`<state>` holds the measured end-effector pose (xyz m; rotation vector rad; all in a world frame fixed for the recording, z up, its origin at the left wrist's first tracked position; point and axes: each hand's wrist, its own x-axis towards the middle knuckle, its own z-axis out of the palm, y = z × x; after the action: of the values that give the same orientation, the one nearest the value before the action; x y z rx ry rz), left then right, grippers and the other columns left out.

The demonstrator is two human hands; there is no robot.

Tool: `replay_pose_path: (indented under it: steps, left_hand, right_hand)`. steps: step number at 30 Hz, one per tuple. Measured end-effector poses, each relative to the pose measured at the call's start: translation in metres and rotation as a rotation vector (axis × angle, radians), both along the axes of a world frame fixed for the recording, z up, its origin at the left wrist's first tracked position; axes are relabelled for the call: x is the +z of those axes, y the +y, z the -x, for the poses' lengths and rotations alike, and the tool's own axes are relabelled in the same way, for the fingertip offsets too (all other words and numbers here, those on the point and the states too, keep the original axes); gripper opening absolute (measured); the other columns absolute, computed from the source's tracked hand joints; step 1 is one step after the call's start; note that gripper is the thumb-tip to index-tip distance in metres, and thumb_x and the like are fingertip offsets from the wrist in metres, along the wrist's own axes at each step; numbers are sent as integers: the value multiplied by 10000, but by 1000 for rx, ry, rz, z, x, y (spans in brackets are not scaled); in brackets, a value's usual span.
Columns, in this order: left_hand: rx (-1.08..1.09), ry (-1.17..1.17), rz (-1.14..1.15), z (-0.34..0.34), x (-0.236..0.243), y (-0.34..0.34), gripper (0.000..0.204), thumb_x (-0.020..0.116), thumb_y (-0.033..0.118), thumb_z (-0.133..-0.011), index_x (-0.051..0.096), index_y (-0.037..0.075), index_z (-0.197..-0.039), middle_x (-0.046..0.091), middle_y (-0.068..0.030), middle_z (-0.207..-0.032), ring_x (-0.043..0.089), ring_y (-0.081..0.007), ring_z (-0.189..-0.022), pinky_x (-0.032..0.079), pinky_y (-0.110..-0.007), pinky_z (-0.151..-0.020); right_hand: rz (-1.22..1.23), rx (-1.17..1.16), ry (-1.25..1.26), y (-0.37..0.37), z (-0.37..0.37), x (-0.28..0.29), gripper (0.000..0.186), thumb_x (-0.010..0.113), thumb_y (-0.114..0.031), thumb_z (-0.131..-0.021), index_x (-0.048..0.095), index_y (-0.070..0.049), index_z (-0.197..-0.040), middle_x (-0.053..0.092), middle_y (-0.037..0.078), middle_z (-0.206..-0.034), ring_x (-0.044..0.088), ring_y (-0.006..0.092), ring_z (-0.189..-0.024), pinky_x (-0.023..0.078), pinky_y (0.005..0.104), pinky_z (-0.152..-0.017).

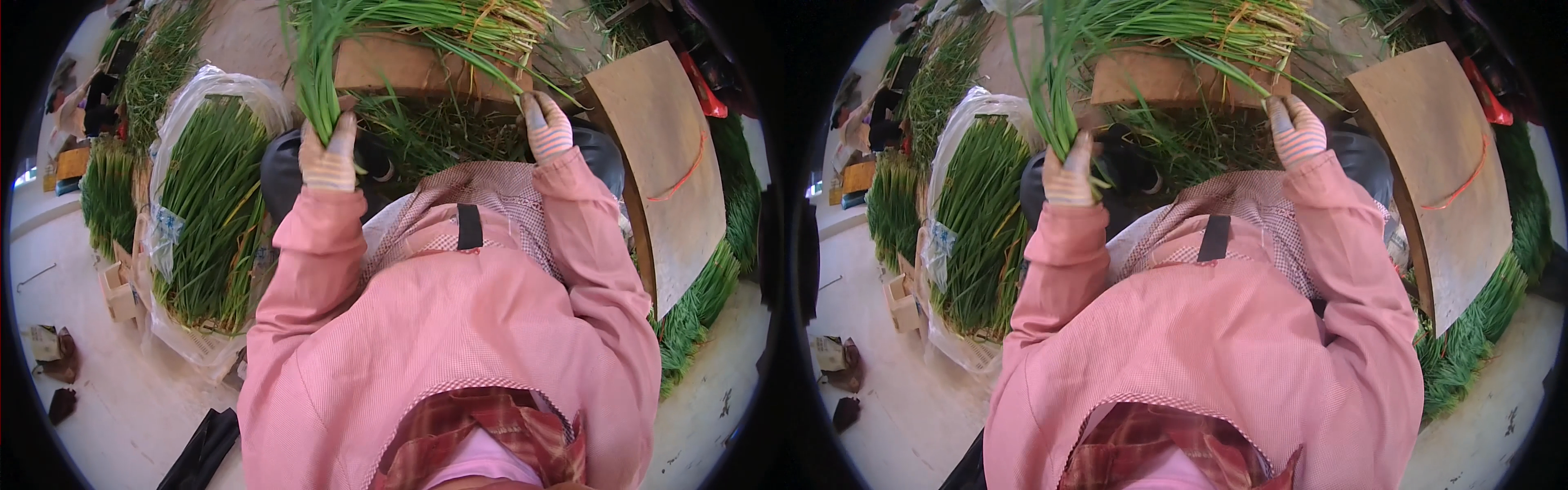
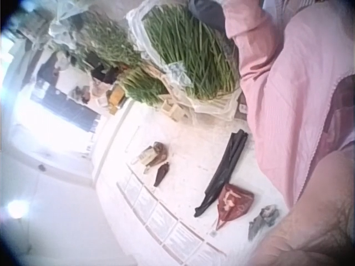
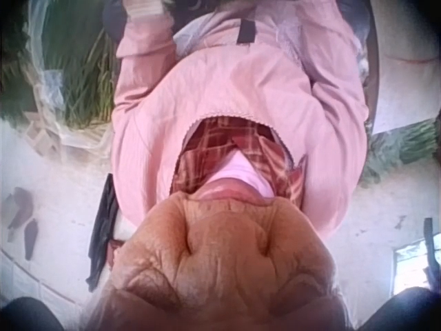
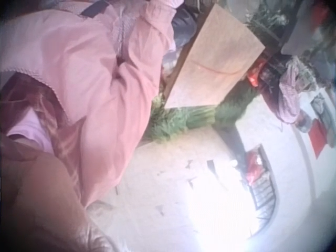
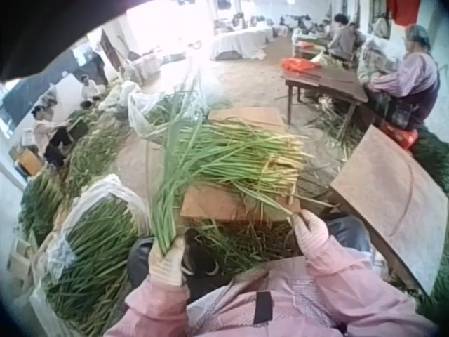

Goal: The person bundles a handful of green stalks and secures them with a red tie. They then take stalks from a plastic bag, peel away outer layers and yellowing leaves by hand, and place the cleaned stalks on a cardboard sheet.

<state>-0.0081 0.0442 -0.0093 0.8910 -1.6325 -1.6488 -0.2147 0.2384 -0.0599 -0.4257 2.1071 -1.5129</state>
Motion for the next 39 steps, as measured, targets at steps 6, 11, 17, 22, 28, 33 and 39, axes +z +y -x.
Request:
replay_pose_path:
  steps: [6, 11, 17, 22, 28, 33, 39]
  left_hand:
    - [-252, -18, -915, 24, -27, 33, 282, 565, 159, -795, 536, 89, -1067, 590, -36, -841, 522, -110, -635, 448, -238, -535]
    - [-202, -123, -878, 46, -39, 44, 303, 653, 229, -744, 539, 88, -987, 562, -22, -777, 498, -107, -572, 435, -239, -483]
    - [-202, -315, -724, 70, -52, 34, 324, 682, 354, -687, 574, 135, -900, 548, -15, -698, 434, -129, -482, 351, -264, -403]
    - [-241, -298, -956, 75, -52, 26, 205, 637, 311, -703, 620, 138, -812, 553, -14, -663, 414, -143, -460, 339, -281, -402]
    - [-242, -96, -1094, 69, -32, 26, 208, 596, 215, -768, 558, 62, -902, 578, -66, -756, 534, -192, -601, 459, -335, -515]
    - [-322, 0, -1064, 55, 21, 15, 368, 521, 206, -826, 458, 41, -1149, 478, 26, -685, 373, -55, -495, 333, -203, -450]
    - [-415, 111, -919, 30, 99, -10, 340, 461, 204, -850, 447, 20, -1136, 432, 21, -622, 312, -51, -414, 262, -212, -405]
  right_hand:
    - [164, 56, -218, -10, -34, 14, 194, 540, -198, -827, 584, -20, -891, 487, -26, -618, 390, 47, -531, 314, 187, -474]
    - [118, 253, -60, -4, -68, 22, 152, 566, -81, -793, 565, -8, -927, 542, 26, -654, 455, 75, -588, 395, 220, -536]
    - [-34, 541, 176, -5, -82, 19, 204, 572, -81, -784, 562, 7, -968, 567, 58, -735, 500, 99, -662, 426, 227, -614]
    - [225, 350, -150, -8, -65, 15, 189, 624, -114, -751, 574, 6, -888, 582, 56, -746, 505, 103, -701, 435, 249, -661]
    - [-284, 302, 1016, -43, -7, 36, 583, 687, -276, -608, 452, -146, -1125, 418, 131, -1170, 352, 321, -1132, 307, 449, -920]
    - [-509, 404, 1301, -108, 58, 24, 829, 701, -390, -601, 289, -175, -1288, 308, 119, -1310, 267, 339, -1217, 229, 495, -970]
    - [-755, 357, 1203, -136, 106, 18, 803, 692, -367, -621, 285, -195, -1292, 382, 127, -1260, 353, 320, -1164, 266, 482, -940]
